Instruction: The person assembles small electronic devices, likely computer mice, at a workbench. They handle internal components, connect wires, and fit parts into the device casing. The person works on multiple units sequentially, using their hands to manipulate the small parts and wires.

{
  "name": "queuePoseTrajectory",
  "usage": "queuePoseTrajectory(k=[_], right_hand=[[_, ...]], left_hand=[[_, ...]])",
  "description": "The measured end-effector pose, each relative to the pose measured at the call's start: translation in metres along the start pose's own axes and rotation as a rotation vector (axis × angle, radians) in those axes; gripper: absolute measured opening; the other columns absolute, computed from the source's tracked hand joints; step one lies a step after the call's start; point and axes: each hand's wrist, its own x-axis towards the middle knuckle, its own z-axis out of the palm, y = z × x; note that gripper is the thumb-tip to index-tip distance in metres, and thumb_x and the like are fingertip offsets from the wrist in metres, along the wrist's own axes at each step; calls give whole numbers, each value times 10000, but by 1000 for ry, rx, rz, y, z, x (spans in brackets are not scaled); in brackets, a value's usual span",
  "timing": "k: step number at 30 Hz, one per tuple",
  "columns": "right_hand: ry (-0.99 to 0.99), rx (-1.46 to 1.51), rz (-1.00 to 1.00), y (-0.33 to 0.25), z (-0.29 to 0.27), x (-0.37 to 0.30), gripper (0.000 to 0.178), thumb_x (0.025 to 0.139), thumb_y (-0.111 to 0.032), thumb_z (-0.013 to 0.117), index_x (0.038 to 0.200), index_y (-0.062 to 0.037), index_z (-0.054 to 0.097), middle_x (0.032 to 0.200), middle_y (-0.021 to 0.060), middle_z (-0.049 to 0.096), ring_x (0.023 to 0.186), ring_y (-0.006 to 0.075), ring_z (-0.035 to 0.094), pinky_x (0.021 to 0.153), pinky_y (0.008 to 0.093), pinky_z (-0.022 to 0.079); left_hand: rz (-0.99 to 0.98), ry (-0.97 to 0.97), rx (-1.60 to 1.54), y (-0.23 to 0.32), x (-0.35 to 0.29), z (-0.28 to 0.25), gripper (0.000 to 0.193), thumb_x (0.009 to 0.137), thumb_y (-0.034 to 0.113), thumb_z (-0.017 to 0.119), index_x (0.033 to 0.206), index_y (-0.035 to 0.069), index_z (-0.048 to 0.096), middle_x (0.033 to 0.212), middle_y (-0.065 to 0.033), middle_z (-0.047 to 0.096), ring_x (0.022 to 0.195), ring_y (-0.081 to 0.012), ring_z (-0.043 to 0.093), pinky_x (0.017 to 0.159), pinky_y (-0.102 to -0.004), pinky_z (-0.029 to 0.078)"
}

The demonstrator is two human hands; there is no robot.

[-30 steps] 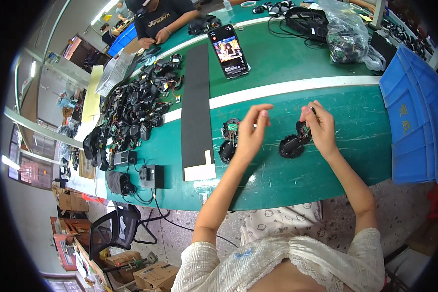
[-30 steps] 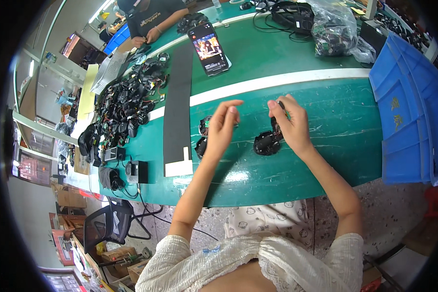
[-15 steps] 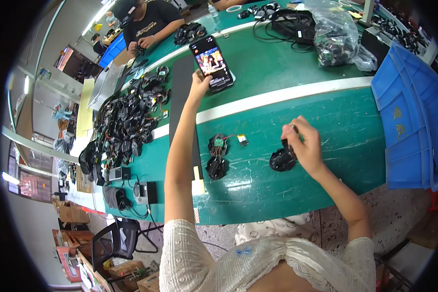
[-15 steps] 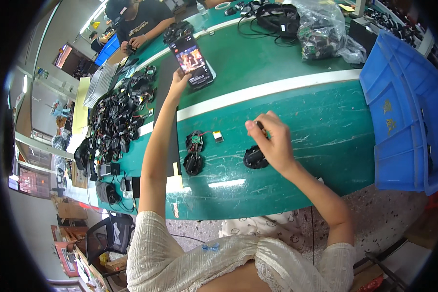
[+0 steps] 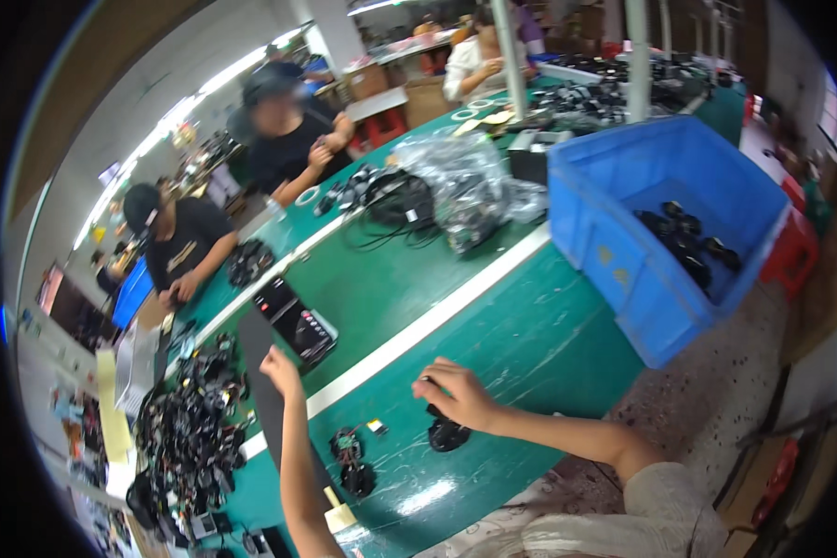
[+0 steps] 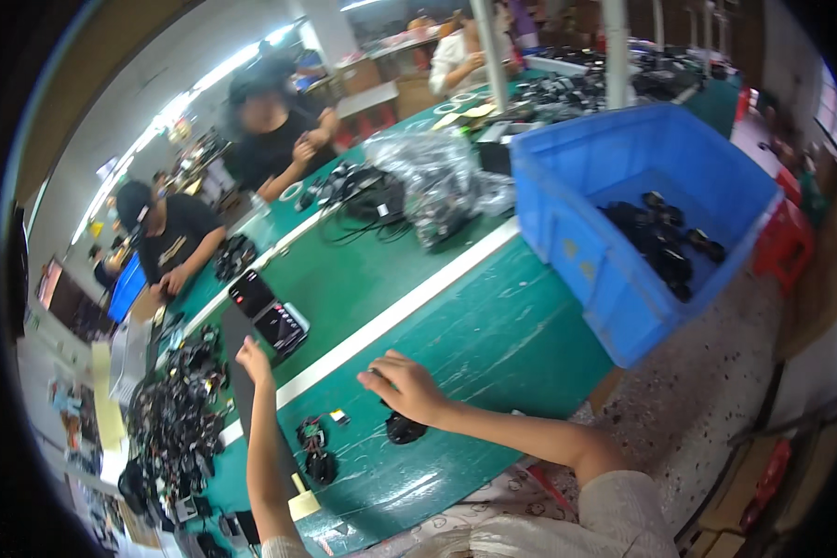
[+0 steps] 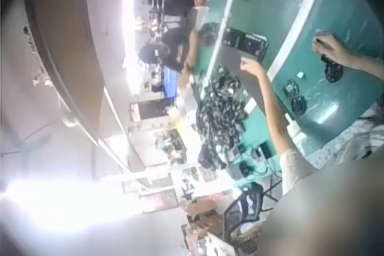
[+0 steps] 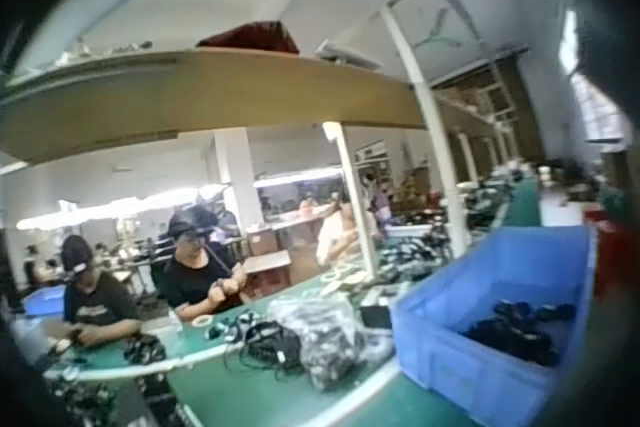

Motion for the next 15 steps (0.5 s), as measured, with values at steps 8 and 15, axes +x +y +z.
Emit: queuePoseTrajectory(k=[8,15], right_hand=[[321,-198,-111,4,-8,8,260,865,-235,564,742,-5,567,698,113,522,689,273,510,619,352,399],[158,187,78,35,2,1,370,909,-341,492,762,-15,589,556,72,550,492,109,512,463,293,375]], left_hand=[[531,-331,204,112,-131,-53,262,894,122,485,1084,-53,442,1068,-187,511,1000,-273,507,866,-350,383],[492,-934,-12,147,-273,-33,390,859,81,512,1208,-27,374,1161,-163,491,1099,-266,469,905,-357,344]])
